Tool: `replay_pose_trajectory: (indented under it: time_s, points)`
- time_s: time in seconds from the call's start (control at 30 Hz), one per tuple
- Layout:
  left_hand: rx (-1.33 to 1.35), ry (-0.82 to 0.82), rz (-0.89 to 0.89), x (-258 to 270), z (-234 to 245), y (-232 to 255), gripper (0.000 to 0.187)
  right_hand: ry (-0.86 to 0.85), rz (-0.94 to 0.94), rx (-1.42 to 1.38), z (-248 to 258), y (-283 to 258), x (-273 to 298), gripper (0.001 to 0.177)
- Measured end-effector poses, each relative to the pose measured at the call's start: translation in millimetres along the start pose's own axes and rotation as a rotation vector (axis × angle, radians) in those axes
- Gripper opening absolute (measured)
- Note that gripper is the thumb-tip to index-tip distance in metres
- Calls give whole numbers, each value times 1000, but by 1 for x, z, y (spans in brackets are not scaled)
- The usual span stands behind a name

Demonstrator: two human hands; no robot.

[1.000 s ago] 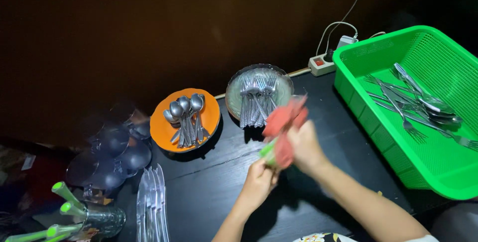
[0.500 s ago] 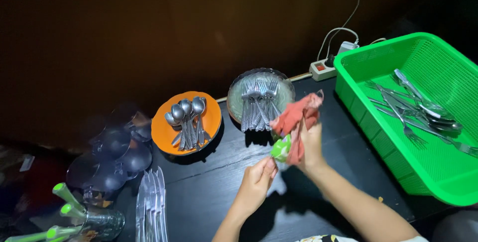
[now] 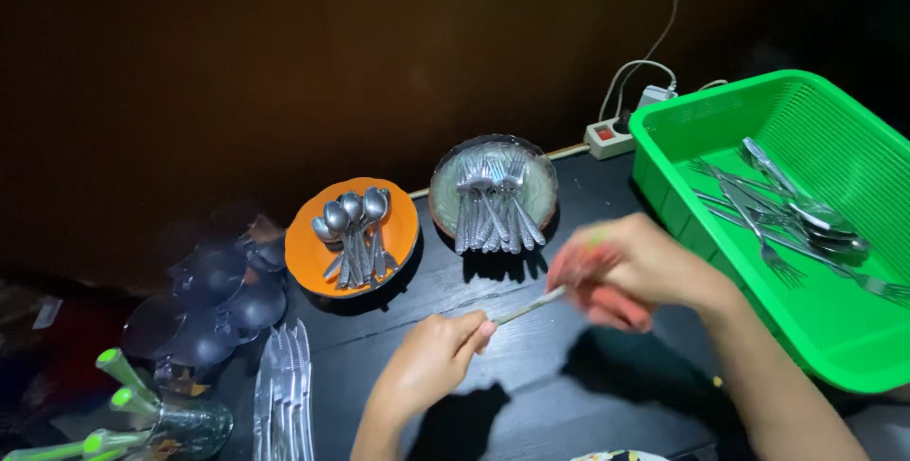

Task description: Drying cutlery with a cloth and sorting them into groups on plates.

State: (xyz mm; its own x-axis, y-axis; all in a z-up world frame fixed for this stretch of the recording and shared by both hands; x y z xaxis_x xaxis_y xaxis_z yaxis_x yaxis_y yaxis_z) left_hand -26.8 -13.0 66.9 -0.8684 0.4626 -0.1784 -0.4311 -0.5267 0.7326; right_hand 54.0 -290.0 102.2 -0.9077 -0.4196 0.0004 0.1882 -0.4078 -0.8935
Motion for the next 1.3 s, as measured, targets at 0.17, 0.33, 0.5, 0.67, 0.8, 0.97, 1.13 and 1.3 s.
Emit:
replay_pose_trajectory:
  time_s: [0.17,0.33,0.5,0.67,0.8,0.97,1.13,1.3]
  points:
    - [-389,-209,-45,-14,7,25,33,-615,98,407,-50,23,12,19]
    - [-740,372,-429,-35,31,78,29,20,-50,-347,-121,173,1,30]
    - [-200,728,-242,-22,-22,35,23,108,8,-1277,-118,90,7,39]
    - [212,530,-119,-10,-86,-16,16,356,218,-1385,-137,39,7,35]
    - [649,333,106,-1,-84,-21,14,419,229,-1144,-150,45,12,36]
    - [726,105,241,3,-76,-15,20,344,189,-1017,-140,57,12,34]
    - [398,170,-7,-6,-67,-9,30,283,169,-840,-133,70,13,26]
    - [330,237,-57,-7,-65,3,29,448,282,-302,-128,123,6,29]
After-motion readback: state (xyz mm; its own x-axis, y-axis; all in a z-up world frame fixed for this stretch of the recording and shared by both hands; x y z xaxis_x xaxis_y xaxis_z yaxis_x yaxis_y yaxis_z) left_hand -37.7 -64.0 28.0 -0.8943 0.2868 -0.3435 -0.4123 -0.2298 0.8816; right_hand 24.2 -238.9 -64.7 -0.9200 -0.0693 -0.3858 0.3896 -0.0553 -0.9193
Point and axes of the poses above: each hand's wrist, its own x-axis away from the middle knuckle, its own z-axis out of the back of the hand, y = z × x, the point moved 1 cm from there along -x, towards the middle knuckle, and after that the axes turned 7 degrees about -z, right-handed, at the moved point
